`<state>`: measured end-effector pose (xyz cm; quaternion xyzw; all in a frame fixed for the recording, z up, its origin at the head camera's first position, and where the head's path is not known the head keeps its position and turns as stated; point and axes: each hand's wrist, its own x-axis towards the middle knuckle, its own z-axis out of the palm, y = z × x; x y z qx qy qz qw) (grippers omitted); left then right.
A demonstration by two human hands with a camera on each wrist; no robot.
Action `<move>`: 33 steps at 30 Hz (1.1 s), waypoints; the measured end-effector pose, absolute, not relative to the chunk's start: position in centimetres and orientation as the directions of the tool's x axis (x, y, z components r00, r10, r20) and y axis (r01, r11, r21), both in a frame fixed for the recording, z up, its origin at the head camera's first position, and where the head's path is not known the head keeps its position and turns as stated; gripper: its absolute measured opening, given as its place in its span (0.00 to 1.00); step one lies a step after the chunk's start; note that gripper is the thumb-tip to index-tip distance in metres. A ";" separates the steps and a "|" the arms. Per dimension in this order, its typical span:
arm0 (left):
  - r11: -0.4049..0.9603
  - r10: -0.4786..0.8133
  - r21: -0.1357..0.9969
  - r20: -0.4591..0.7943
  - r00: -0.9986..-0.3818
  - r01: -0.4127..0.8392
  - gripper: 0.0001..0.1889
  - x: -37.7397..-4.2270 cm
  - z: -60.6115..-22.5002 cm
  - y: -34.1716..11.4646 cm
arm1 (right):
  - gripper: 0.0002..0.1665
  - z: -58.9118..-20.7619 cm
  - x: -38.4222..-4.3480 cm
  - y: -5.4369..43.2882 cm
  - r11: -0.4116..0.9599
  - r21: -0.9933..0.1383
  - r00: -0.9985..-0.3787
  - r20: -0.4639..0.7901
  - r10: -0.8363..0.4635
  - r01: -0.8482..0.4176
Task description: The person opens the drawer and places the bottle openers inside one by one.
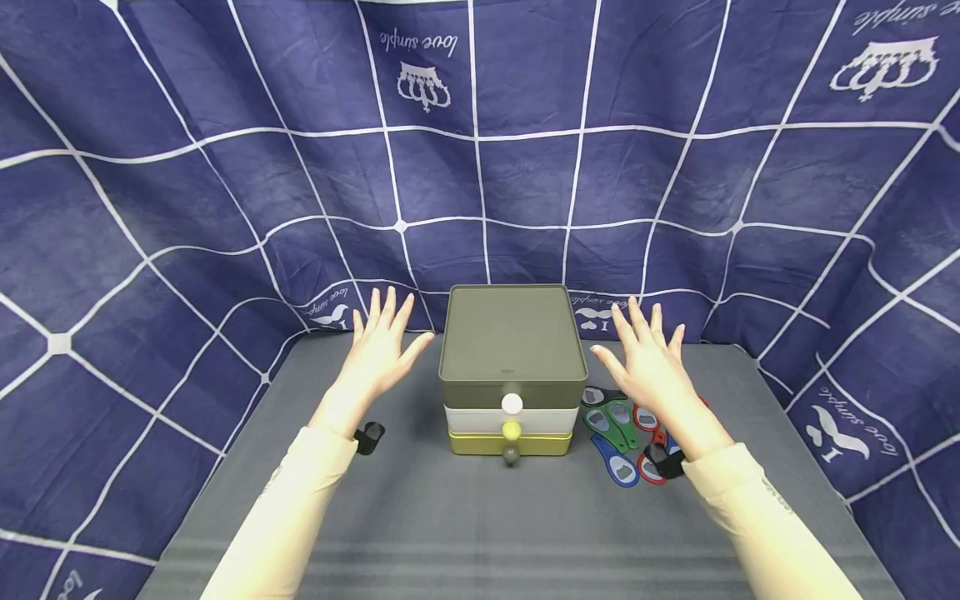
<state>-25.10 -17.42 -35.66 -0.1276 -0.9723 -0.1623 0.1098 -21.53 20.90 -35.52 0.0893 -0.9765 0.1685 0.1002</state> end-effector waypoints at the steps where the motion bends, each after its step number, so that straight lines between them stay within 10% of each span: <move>1: 0.915 0.215 0.286 0.254 -0.943 0.286 0.40 -25.1 -35.6 -17.4 | 0.45 -35.5 -21.4 20.8 0.927 -0.308 -0.963 0.227 -0.146 -0.214; 33: 0.876 0.347 0.228 0.309 -0.885 0.424 0.39 -22.3 -35.0 -16.3 | 0.44 -35.6 -17.2 16.3 0.853 -0.275 -0.869 0.365 -0.335 -0.445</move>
